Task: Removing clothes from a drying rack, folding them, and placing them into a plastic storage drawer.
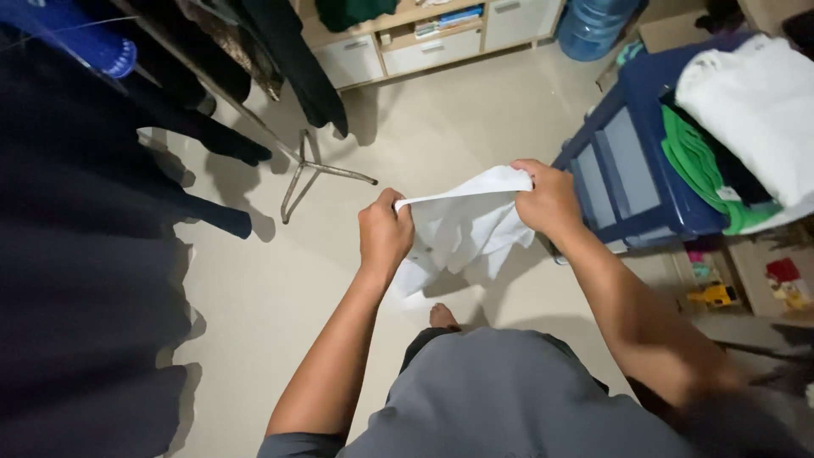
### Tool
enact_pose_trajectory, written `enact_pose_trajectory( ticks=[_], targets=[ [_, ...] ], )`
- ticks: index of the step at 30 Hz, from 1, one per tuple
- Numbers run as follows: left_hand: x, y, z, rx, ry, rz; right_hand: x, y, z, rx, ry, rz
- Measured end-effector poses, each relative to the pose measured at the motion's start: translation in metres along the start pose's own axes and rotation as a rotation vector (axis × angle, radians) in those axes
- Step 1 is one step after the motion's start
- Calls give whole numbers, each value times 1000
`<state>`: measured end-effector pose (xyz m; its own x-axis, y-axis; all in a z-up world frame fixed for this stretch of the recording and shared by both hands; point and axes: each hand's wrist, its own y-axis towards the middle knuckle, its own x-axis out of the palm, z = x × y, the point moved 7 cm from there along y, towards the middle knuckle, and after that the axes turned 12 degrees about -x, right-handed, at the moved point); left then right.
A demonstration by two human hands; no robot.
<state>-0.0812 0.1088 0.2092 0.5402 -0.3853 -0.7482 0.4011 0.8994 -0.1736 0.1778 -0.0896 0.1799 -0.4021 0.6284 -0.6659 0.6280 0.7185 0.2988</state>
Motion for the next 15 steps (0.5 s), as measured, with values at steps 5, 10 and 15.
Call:
enact_pose_trajectory(
  ticks=[5,10,15],
  targets=[
    [26,-49,23,-45,-289,-151,-25,-50,48,320,227,-170],
    [58,-107,57,5,-491,-303,-83,-105,91,313,632,-267],
    [96,-134,71,232,-111,-86,-131,-139,128,173,690,-252]
  ],
)
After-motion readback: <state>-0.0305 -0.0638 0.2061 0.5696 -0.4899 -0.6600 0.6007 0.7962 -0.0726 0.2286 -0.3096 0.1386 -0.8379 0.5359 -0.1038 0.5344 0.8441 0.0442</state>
